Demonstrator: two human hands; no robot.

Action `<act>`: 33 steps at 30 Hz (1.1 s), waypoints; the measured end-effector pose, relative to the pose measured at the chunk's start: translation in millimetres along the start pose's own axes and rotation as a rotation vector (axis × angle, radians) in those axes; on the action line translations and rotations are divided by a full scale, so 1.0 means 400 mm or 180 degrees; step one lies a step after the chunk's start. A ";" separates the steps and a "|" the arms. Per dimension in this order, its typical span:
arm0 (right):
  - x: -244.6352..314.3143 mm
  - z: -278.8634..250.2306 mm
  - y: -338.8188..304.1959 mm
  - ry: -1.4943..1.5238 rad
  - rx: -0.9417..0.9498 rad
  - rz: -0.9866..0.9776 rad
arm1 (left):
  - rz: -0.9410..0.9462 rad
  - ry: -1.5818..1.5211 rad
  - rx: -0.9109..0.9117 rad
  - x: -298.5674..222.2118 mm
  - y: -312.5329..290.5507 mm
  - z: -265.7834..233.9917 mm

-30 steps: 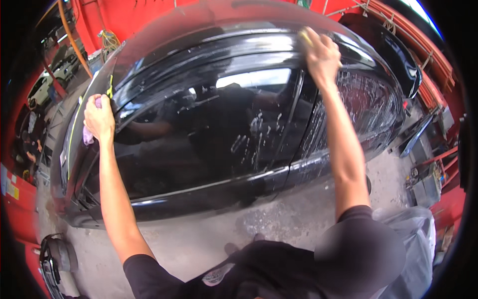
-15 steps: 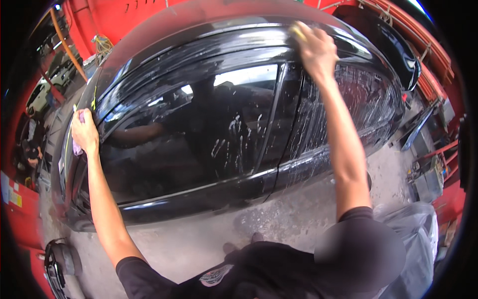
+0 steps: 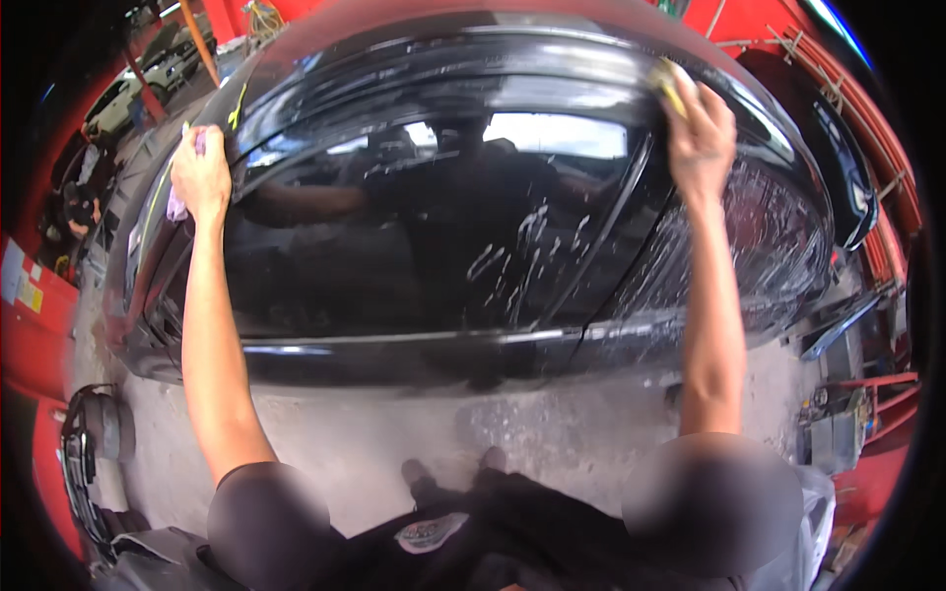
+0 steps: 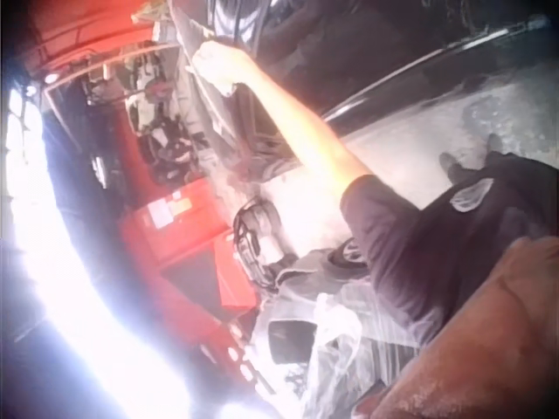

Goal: The person applies a transparent protective film to the rear window of a black car. They use a yellow squeegee to smooth the film and remove bubbles, while holding a purple cloth to wipe away excess liquid. The person works methodically across the curved surface of the window.

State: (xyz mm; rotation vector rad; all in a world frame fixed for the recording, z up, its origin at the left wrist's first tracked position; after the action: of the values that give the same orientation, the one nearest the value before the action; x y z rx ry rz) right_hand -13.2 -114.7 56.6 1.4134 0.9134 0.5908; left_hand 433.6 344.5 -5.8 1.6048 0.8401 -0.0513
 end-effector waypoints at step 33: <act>0.877 0.075 0.082 0.1144 0.1093 -0.1609 | -0.0311 -0.0106 0.0272 0.213 -0.002 -0.104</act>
State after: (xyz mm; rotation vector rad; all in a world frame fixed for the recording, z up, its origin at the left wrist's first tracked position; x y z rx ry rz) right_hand 209.5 157.9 22.2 1.3179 1.6603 0.3121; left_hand 478.1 421.9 -37.5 1.6375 0.9003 -0.1852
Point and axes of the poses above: each hand's wrist, its own y-axis towards the middle knuckle, its own z-axis out of the palm, x = y × z, the point moved 7 cm from there along y, towards the middle knuckle, and after that the axes turned 13 degrees about -y, right-handed, at the moved point
